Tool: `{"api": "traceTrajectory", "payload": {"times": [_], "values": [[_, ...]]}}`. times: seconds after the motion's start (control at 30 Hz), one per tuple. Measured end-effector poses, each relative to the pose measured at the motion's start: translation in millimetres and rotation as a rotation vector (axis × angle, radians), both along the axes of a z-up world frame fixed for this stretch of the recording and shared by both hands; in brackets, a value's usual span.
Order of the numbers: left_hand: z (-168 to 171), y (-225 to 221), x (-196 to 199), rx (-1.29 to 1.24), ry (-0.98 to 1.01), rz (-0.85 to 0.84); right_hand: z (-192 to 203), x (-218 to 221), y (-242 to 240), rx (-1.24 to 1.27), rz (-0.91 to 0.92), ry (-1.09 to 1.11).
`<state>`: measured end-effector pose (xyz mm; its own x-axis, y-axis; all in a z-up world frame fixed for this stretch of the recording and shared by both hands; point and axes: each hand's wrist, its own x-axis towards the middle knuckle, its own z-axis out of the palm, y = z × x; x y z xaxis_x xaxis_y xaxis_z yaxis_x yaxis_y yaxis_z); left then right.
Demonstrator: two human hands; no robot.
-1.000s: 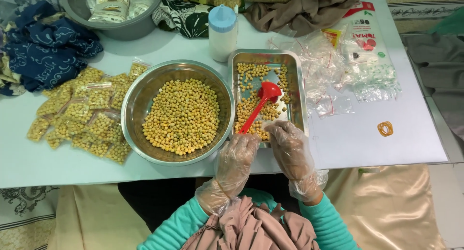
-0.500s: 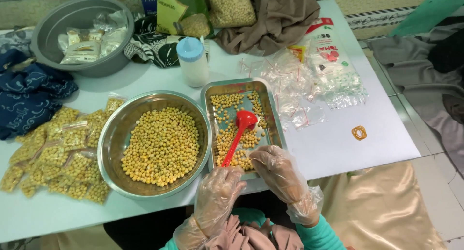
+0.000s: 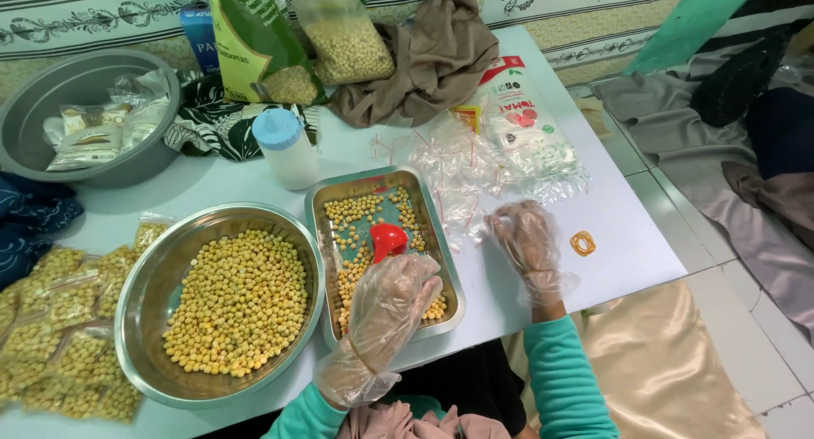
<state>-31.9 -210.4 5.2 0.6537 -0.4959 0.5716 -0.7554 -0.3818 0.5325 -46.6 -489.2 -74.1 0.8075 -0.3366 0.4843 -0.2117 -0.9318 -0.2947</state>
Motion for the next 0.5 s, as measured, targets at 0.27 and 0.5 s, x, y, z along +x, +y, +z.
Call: {"api": "traceTrajectory", "payload": {"times": [0.27,0.5], "values": [[-22,-13,8,0.156,0.051,0.098,17,9,23,0.239,-0.107,0.422],[-44,-6,13,0.130,0.125,0.049,55,-35,46,0.676,-0.132,0.285]]}}
